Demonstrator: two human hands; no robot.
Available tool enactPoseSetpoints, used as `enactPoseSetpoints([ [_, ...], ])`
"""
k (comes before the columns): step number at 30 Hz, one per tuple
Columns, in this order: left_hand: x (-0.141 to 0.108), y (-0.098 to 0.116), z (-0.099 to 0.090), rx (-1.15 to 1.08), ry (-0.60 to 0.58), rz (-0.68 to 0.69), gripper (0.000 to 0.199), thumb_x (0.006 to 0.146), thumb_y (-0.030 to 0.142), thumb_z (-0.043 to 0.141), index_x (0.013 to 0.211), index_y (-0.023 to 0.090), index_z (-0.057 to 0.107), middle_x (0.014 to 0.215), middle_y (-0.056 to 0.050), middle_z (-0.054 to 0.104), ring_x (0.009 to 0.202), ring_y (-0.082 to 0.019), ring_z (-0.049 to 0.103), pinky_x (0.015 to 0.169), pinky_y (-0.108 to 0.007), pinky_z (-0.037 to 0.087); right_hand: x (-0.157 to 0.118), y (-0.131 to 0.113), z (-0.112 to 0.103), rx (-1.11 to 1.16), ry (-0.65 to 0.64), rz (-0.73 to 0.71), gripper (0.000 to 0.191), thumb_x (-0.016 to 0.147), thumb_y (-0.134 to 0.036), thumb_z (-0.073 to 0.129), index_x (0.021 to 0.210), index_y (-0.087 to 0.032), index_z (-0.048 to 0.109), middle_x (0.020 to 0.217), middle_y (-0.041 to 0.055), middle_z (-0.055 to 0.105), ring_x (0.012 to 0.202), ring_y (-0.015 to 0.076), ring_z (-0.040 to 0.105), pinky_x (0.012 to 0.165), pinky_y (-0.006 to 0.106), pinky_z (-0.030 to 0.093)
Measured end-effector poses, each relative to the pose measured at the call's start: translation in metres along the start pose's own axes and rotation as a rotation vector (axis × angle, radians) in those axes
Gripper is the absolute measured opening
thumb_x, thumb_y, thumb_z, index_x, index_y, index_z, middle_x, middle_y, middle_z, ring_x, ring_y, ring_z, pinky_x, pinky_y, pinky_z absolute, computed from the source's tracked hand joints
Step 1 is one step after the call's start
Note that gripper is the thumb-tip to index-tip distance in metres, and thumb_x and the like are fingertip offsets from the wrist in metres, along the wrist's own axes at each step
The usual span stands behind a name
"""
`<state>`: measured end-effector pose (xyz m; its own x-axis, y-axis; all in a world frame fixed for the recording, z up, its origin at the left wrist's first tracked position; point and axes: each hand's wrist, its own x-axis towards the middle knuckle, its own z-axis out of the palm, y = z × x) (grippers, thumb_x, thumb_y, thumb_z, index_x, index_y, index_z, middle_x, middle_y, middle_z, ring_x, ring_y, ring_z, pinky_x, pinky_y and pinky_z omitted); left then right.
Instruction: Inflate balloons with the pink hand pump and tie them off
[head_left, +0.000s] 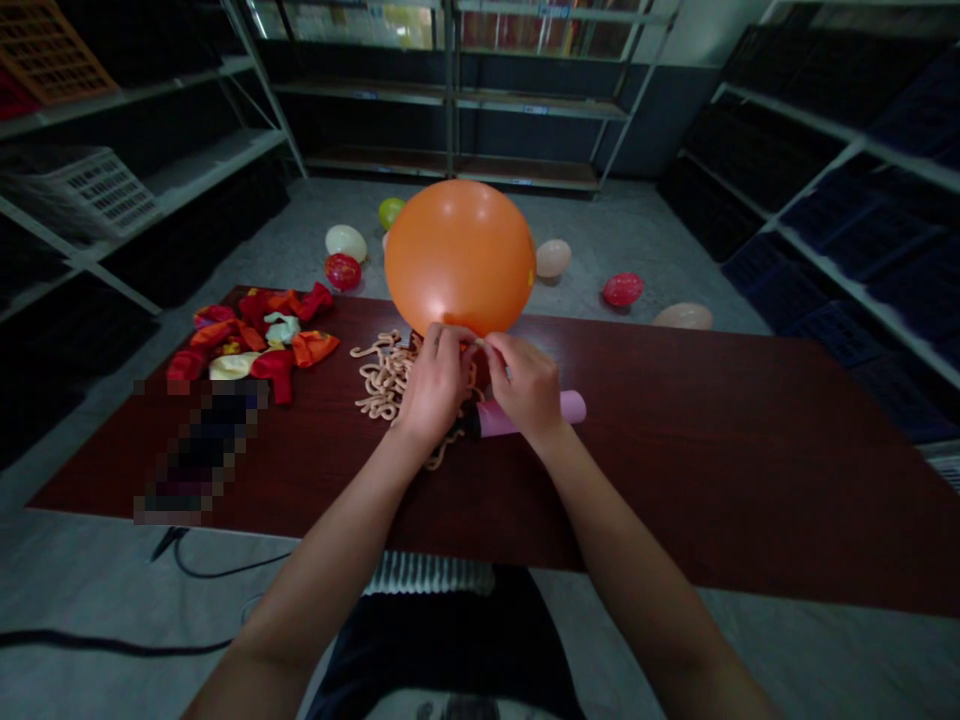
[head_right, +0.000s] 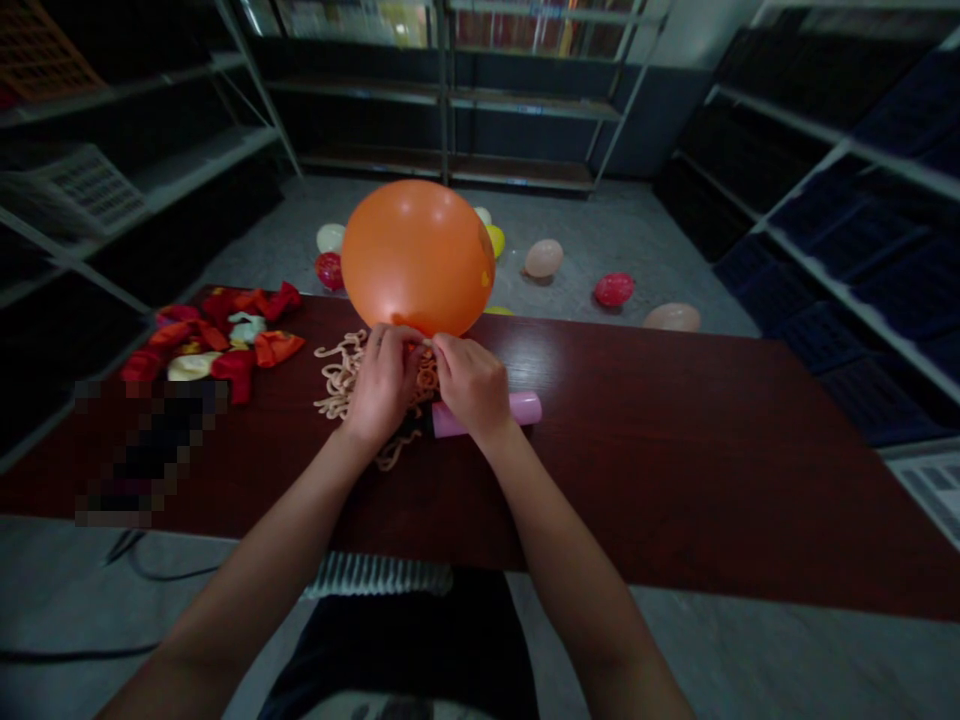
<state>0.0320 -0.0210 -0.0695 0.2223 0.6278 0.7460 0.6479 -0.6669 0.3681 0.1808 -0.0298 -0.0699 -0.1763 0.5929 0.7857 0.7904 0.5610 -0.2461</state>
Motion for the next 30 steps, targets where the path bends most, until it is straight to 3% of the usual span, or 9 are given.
enactPoseSetpoints([
  [8, -0.002, 0.0, 0.004, -0.014, -0.036, -0.049, 0.007, 0.104, 0.02, 0.044, 0.106, 0.015, 0.049, 0.104, -0.012, 0.055, 0.094, -0.022, 0.055, 0.08, -0.036, 0.05, 0.001, 0.009, -0.002, -0.189, -0.118, -0.092, 0.026, 0.103, -0.02, 0.043, 0.105, -0.016, 0.069, 0.08, 0.006, 0.073, 0.073, 0.0171, 0.066, 0.069, 0.03, 0.047],
  [14, 0.001, 0.006, -0.004, -0.08, -0.188, -0.108, 0.007, 0.102, 0.023, 0.047, 0.097, 0.018, 0.048, 0.098, -0.009, 0.054, 0.089, -0.023, 0.056, 0.081, -0.04, 0.051, -0.003, 0.009, 0.0, -0.119, -0.122, -0.066, 0.028, 0.102, -0.02, 0.042, 0.104, -0.018, 0.07, 0.086, 0.0062, 0.076, 0.077, 0.0169, 0.068, 0.074, 0.029, 0.05],
  [19, 0.003, 0.001, -0.011, -0.23, -0.198, -0.074, 0.005, 0.097, 0.017, 0.05, 0.1, 0.019, 0.046, 0.098, -0.008, 0.054, 0.093, -0.022, 0.055, 0.084, -0.038, 0.049, -0.002, -0.003, 0.001, 0.14, -0.02, 0.113, 0.023, 0.099, -0.022, 0.048, 0.101, -0.02, 0.071, 0.093, 0.0047, 0.078, 0.082, 0.0157, 0.072, 0.077, 0.028, 0.054],
  [25, -0.001, -0.008, -0.009, -0.364, -0.136, -0.083, 0.044, 0.088, 0.007, 0.051, 0.127, 0.019, 0.034, 0.091, -0.002, 0.048, 0.076, -0.015, 0.053, 0.07, -0.027, 0.046, 0.001, -0.014, 0.0, 0.492, -0.073, 0.414, 0.016, 0.094, -0.032, 0.059, 0.094, -0.024, 0.072, 0.076, -0.0006, 0.073, 0.059, 0.0118, 0.065, 0.057, 0.024, 0.051],
  [27, 0.001, -0.011, -0.012, -0.359, -0.13, -0.08, 0.042, 0.09, 0.008, 0.053, 0.127, 0.019, 0.035, 0.09, -0.002, 0.049, 0.076, -0.015, 0.053, 0.07, -0.027, 0.046, 0.003, -0.016, 0.001, 0.676, -0.099, 0.515, 0.017, 0.092, -0.038, 0.062, 0.092, -0.024, 0.071, 0.066, -0.0031, 0.067, 0.048, 0.0095, 0.058, 0.048, 0.023, 0.046],
  [30, 0.005, -0.013, -0.02, -0.291, -0.141, -0.003, 0.024, 0.094, 0.013, 0.057, 0.116, 0.019, 0.047, 0.095, -0.005, 0.056, 0.084, -0.017, 0.057, 0.076, -0.029, 0.047, 0.007, -0.017, 0.001, 0.919, -0.113, 0.658, 0.021, 0.087, -0.043, 0.068, 0.089, -0.023, 0.069, 0.059, -0.006, 0.06, 0.04, 0.007, 0.05, 0.039, 0.022, 0.039],
])
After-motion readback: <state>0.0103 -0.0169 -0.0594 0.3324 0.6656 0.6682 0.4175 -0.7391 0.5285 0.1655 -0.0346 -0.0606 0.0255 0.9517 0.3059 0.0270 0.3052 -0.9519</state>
